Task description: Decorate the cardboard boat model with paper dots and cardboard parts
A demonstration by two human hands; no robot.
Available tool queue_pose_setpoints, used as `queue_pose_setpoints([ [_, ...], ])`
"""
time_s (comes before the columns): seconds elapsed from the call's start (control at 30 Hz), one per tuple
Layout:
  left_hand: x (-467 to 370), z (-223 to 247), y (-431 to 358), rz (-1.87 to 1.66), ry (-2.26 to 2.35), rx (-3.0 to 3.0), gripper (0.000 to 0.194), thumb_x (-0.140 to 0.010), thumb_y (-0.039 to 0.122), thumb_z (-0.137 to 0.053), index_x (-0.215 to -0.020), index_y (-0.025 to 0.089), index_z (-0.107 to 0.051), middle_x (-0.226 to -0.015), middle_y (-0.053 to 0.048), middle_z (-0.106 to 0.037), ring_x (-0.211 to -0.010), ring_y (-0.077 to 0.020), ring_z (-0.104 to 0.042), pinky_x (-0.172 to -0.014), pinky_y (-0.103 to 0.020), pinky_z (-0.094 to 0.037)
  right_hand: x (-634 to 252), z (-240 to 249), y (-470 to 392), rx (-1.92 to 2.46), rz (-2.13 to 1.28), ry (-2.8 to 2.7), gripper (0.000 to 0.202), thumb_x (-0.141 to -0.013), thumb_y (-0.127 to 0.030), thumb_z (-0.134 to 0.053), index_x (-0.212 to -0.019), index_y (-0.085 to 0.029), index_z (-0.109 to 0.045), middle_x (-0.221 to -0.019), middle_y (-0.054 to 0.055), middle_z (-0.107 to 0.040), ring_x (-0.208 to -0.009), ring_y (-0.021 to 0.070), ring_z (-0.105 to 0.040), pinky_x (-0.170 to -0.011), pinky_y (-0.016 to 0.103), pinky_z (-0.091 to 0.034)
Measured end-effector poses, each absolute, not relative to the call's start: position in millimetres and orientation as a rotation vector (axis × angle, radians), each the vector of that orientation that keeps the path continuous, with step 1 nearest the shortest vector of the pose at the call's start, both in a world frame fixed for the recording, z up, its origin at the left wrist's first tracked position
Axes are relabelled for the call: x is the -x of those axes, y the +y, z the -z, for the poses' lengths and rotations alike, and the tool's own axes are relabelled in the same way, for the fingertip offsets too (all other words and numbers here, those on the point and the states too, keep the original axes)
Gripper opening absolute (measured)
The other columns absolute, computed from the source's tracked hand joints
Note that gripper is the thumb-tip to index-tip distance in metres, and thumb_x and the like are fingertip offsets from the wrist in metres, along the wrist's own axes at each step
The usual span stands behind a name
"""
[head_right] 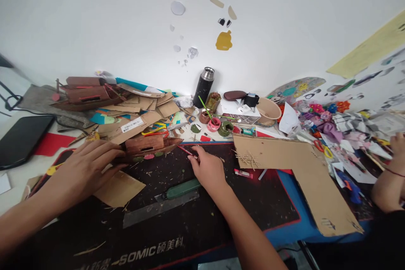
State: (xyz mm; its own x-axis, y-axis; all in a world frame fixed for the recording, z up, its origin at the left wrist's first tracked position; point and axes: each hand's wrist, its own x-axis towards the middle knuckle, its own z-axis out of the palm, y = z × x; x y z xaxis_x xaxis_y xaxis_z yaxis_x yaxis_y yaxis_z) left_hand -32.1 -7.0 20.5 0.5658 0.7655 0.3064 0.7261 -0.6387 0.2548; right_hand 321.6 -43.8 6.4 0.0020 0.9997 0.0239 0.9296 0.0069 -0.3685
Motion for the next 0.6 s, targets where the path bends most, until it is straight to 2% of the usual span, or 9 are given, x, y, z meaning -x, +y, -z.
queue_pose_setpoints([
  [0.1,30.8,-18.9,-7.7,-0.607,1.249,-2.676,0.033,-0.107,0.049,-0.048,-0.105,0.028,-0.074,-0.108,-0.009,-0.076,-0.103,-0.0342,-0.068,-0.092,-0.051,-0.052,-321.3,-7.1,-37.6,2.101,-0.336,-2.117,0.024,-0.105,-0.033,-0.067,-0.126,-0.024,-0.075,-0.093,0.006,-0.084,-0.081,0.0249,-0.078,-0.066,0.031,-0.041],
  [0.23,24.1,-14.7,-8.0,-0.594,1.174,-2.724,0.029,-0.108,0.044,-0.05,-0.106,0.026,-0.073,-0.109,-0.009,-0.076,-0.102,-0.0322,-0.068,-0.091,-0.048,-0.05,-319.6,-4.6,-33.4,2.154,-0.328,-2.145,0.015,-0.107,-0.031,-0.065,-0.117,-0.024,-0.075,-0.086,0.004,-0.083,-0.079,0.0236,-0.078,-0.064,0.03,-0.037],
  [0.6,1.4,-5.4,-5.6,-0.528,1.015,-2.822,0.02,-0.109,0.031,-0.052,-0.108,0.023,-0.07,-0.106,-0.006,-0.076,-0.103,-0.0286,-0.067,-0.092,-0.044,-0.047,-355.4,5.5,-39.1,2.106,-0.3,-1.988,0.019,-0.105,-0.033,-0.062,-0.11,-0.022,-0.076,-0.076,0.002,-0.076,-0.07,0.0214,-0.072,-0.061,0.03,-0.034],
])
